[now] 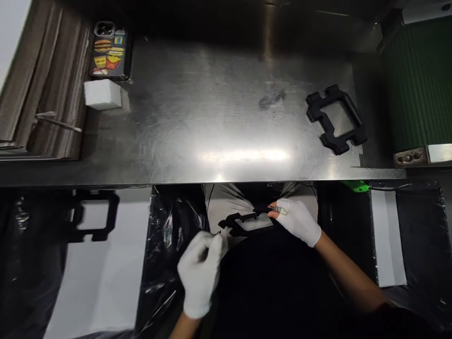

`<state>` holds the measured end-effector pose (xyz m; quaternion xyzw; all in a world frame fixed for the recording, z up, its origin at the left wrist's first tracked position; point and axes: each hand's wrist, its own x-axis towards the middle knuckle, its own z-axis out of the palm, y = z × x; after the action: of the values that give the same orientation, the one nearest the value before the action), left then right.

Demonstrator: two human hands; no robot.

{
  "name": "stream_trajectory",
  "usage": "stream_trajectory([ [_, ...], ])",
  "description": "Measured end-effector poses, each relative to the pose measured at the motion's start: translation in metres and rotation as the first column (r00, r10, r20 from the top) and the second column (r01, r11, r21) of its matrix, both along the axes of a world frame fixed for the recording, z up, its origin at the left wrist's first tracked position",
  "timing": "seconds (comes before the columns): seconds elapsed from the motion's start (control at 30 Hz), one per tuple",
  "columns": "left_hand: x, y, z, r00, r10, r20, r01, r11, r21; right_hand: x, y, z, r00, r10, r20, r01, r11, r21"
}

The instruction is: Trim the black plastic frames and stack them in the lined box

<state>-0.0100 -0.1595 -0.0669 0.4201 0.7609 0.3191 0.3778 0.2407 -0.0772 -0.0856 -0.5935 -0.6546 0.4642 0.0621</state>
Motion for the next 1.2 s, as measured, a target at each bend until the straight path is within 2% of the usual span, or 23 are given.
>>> stream_trajectory([
  [0.07,0.012,-0.012,-0.002,0.982,0.011,0.188,0.016,0.99,-0.143,-0.012,-0.012,0.0,0.99,-0.133,-0.045,0.132,0.991,-0.02],
  [0.13,0.027,-0.013,-0.006,0.907,0.078,0.413,0.03,0.968,-0.249,-0.028,-0.026,0.002,0.967,-0.221,-0.131,0.214,0.975,-0.065],
  [0.2,0.038,-0.005,-0.01,0.794,0.188,0.579,-0.05,0.968,-0.246,-0.041,-0.04,0.006,0.944,-0.225,-0.241,0.205,0.973,-0.105],
  [0.27,0.041,0.006,-0.012,0.735,0.23,0.638,-0.124,0.97,-0.207,-0.047,-0.051,0.012,0.927,-0.167,-0.335,0.137,0.984,-0.111],
  [0.33,0.037,0.013,-0.012,0.763,0.221,0.607,-0.108,0.97,-0.217,-0.043,-0.057,0.02,0.92,-0.13,-0.368,0.113,0.991,-0.069],
  [0.4,0.031,0.014,-0.012,0.843,0.144,0.518,0.007,0.961,-0.278,-0.031,-0.057,0.027,0.93,-0.158,-0.333,0.162,0.987,-0.014],
  [0.47,0.027,0.009,-0.012,0.929,-0.035,0.369,0.167,0.928,-0.332,-0.019,-0.055,0.03,0.961,-0.135,-0.24,0.132,0.991,-0.027],
  [0.5,0.027,0.005,-0.013,0.951,-0.155,0.269,0.248,0.9,-0.358,-0.014,-0.055,0.03,0.979,-0.069,-0.191,0.055,0.996,-0.076],
  [0.53,0.028,0.001,-0.013,0.946,-0.28,0.165,0.323,0.862,-0.39,-0.011,-0.056,0.03,0.988,0.032,-0.149,-0.053,0.989,-0.139],
  [0.6,0.032,-0.006,-0.013,0.873,-0.488,0.006,0.433,0.769,-0.47,-0.01,-0.061,0.027,0.969,0.236,-0.073,-0.246,0.938,-0.242],
  [0.7,0.039,-0.013,-0.012,0.76,-0.643,-0.095,0.488,0.661,-0.57,-0.017,-0.071,0.025,0.911,0.404,0.085,-0.368,0.888,-0.275],
  [0.77,0.042,-0.015,-0.011,0.733,-0.671,-0.106,0.497,0.636,-0.59,-0.023,-0.074,0.026,0.875,0.455,0.165,-0.401,0.873,-0.278],
  [0.83,0.043,-0.015,-0.011,0.731,-0.674,-0.105,0.506,0.639,-0.579,-0.027,-0.075,0.027,0.859,0.473,0.196,-0.418,0.868,-0.268],
  [0.9,0.043,-0.016,-0.011,0.733,-0.672,-0.11,0.513,0.652,-0.559,-0.028,-0.074,0.028,0.859,0.47,0.203,-0.418,0.873,-0.253],
  [1.07,0.042,-0.016,-0.012,0.702,-0.7,-0.134,0.51,0.625,-0.591,-0.028,-0.071,0.028,0.838,0.499,0.221,-0.438,0.857,-0.271],
  [1.2,0.043,-0.016,-0.012,0.694,-0.703,-0.153,0.515,0.633,-0.578,-0.03,-0.072,0.026,0.847,0.475,0.237,-0.413,0.87,-0.267],
])
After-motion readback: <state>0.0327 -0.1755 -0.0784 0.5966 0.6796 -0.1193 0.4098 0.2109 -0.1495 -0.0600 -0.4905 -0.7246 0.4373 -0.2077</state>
